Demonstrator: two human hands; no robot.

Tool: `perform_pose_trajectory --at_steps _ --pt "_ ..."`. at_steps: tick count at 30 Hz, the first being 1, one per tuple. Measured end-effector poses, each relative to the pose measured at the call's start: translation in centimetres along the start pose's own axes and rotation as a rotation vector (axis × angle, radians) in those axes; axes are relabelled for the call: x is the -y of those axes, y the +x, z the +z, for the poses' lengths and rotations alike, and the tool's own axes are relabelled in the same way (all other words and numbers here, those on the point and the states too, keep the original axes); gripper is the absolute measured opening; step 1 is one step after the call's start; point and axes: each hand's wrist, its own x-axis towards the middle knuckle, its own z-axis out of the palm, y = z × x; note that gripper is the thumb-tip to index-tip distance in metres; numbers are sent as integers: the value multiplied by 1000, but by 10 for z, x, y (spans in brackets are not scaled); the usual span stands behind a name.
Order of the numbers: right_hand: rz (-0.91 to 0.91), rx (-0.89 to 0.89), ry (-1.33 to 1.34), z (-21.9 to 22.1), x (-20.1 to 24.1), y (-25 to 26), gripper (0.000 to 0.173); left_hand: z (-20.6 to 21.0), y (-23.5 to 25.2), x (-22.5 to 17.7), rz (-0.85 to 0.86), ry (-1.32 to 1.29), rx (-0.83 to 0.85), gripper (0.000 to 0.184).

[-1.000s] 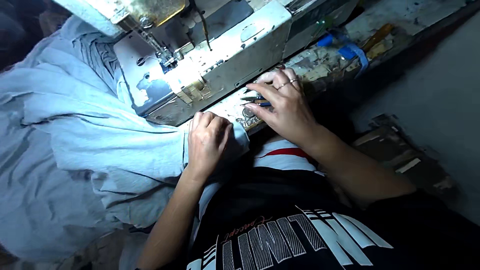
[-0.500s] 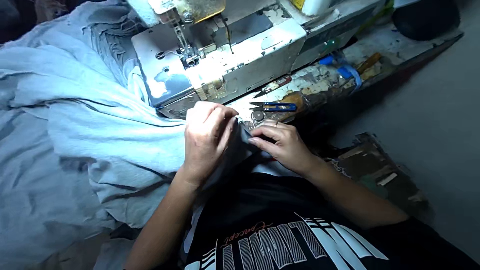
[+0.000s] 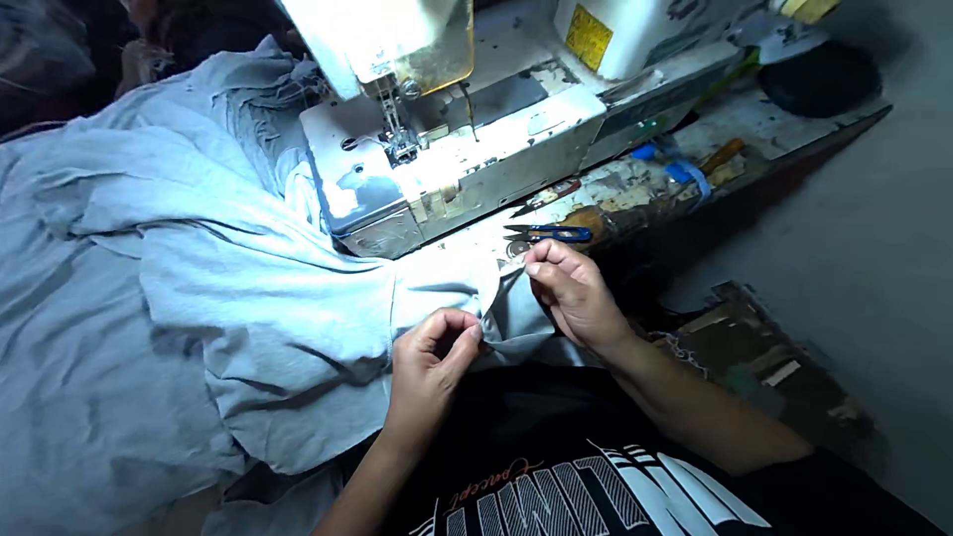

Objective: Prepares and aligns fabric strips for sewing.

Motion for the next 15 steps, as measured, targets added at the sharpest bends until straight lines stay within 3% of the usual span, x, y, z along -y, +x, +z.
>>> perform_pose_trajectory --at_steps 1,3,5,7,8,10,12,15 --pt "1 25 -93 0 -2 -4 7 -2 -1 -1 -66 -73 52 13" --pt "59 91 -227 8 -6 -17 30 -9 1 -5 -129 -258 97 14" --pt "78 122 -363 14 -13 -24 42 -25 8 -22 -112 -507 61 14" --pt "95 128 -306 12 -12 -22 45 -47 6 -37 -26 -738 34 15" --pt "145 155 -162 9 -6 -17 36 -56 -1 -38 3 -793 17 15" --pt "323 286 269 4 12 -5 16 -68 -19 -29 -2 -682 -95 16" --pt "488 441 612 4 19 8 27 -80 -30 -19 -45 -449 -245 12" --pt "555 605 721 11 21 20 24 -93 -42 -19 36 -208 -262 17"
